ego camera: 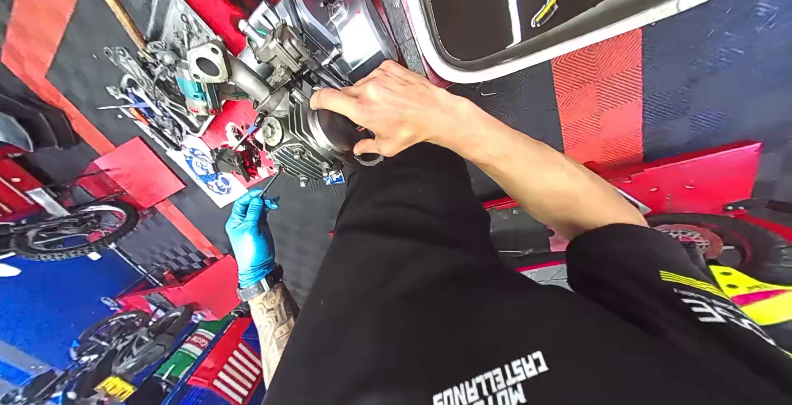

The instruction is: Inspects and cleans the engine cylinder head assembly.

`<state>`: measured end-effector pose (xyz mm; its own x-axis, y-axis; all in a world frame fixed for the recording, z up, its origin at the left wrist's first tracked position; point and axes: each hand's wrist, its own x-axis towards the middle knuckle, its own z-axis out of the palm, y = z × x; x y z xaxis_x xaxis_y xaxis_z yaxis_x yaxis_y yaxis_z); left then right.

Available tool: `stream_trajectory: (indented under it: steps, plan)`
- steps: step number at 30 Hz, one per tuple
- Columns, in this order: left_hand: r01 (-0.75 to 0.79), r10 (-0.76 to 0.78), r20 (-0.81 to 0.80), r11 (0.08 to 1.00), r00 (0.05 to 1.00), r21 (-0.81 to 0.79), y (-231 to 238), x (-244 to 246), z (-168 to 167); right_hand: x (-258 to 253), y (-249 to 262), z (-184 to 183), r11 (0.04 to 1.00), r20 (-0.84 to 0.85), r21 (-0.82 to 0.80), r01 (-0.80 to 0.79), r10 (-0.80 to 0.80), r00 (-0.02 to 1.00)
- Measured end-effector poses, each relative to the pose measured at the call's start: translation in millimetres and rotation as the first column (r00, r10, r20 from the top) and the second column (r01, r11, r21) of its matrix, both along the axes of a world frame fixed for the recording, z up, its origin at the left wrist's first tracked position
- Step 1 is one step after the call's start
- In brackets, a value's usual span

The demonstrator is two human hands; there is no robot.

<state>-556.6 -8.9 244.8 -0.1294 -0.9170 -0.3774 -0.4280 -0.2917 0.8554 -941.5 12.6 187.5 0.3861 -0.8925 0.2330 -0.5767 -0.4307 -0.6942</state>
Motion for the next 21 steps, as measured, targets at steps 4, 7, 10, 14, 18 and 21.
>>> stream_trajectory:
  steps: [4, 7, 10, 14, 18, 21]
  plan:
    - [-0.014, 0.014, 0.0, 1.0, 1.0, 0.027, 1.4, 1.2, -5.0, 0.1, -1.9, -3.1, 1.0, 0.031, -0.02, -0.007, 0.008, 1.0]
    - [0.036, -0.036, -0.011, 0.999, 0.999, 0.033, 2.2, 4.4, -8.8, 0.5, -0.6, -5.2, 1.0, 0.048, -0.001, 0.004, -0.004, 0.999]
    - [0.076, -0.077, 0.029, 0.997, 0.997, 0.023, 3.1, 11.2, -9.6, 3.5, -0.7, -0.3, 0.999, 0.026, 0.033, 0.023, -0.024, 0.999]
    - [0.109, -0.108, 0.099, 0.994, 0.989, 0.003, 1.8, 13.0, -11.5, 8.2, 1.7, 10.5, 0.997, 0.008, 0.067, 0.046, -0.047, 0.999]
    - [0.144, -0.137, 0.096, 0.987, 0.986, -0.073, 0.4, 11.5, -19.6, 14.4, 7.1, 16.7, 0.993, -0.073, 0.075, 0.086, -0.08, 0.994]
    - [0.124, -0.115, 0.08, 0.985, 0.99, -0.117, -0.3, 13.5, -25.7, 21.1, 13.0, 20.3, 0.979, -0.121, 0.155, 0.129, -0.111, 0.986]
